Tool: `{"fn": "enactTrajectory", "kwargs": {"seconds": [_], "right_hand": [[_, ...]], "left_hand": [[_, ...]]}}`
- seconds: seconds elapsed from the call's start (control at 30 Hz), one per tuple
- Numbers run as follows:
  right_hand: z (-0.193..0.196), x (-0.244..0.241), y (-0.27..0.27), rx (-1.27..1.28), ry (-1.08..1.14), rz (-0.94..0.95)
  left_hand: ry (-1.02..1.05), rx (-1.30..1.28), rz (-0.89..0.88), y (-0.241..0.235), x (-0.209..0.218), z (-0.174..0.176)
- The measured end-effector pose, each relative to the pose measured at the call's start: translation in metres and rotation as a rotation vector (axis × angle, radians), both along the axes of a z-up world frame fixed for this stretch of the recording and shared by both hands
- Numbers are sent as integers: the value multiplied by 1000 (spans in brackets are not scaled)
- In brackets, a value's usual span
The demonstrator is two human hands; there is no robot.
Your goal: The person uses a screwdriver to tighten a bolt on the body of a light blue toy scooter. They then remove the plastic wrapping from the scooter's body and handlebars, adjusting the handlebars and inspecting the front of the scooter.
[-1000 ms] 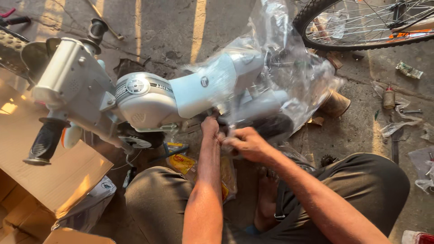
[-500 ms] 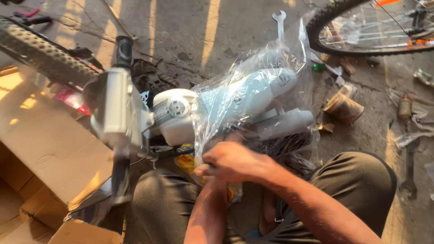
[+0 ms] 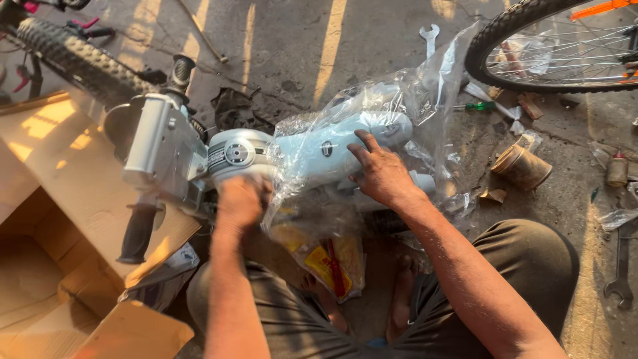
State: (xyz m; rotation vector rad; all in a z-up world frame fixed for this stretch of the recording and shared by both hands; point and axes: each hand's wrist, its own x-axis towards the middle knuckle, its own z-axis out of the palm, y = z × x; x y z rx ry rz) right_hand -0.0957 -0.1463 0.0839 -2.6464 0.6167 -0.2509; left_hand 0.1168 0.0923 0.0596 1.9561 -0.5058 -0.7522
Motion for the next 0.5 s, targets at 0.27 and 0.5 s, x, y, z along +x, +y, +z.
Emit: {"fn": "enactTrajectory", "kwargs": {"seconds": [0.27,0.5], "right_hand": [[-2,15,17,-77,198,51],[16,-2,21,-3,232,461]], "left_hand": [[-918,280,-34,-86,38,57],[-506,688,-327,-156,86,28]]}}
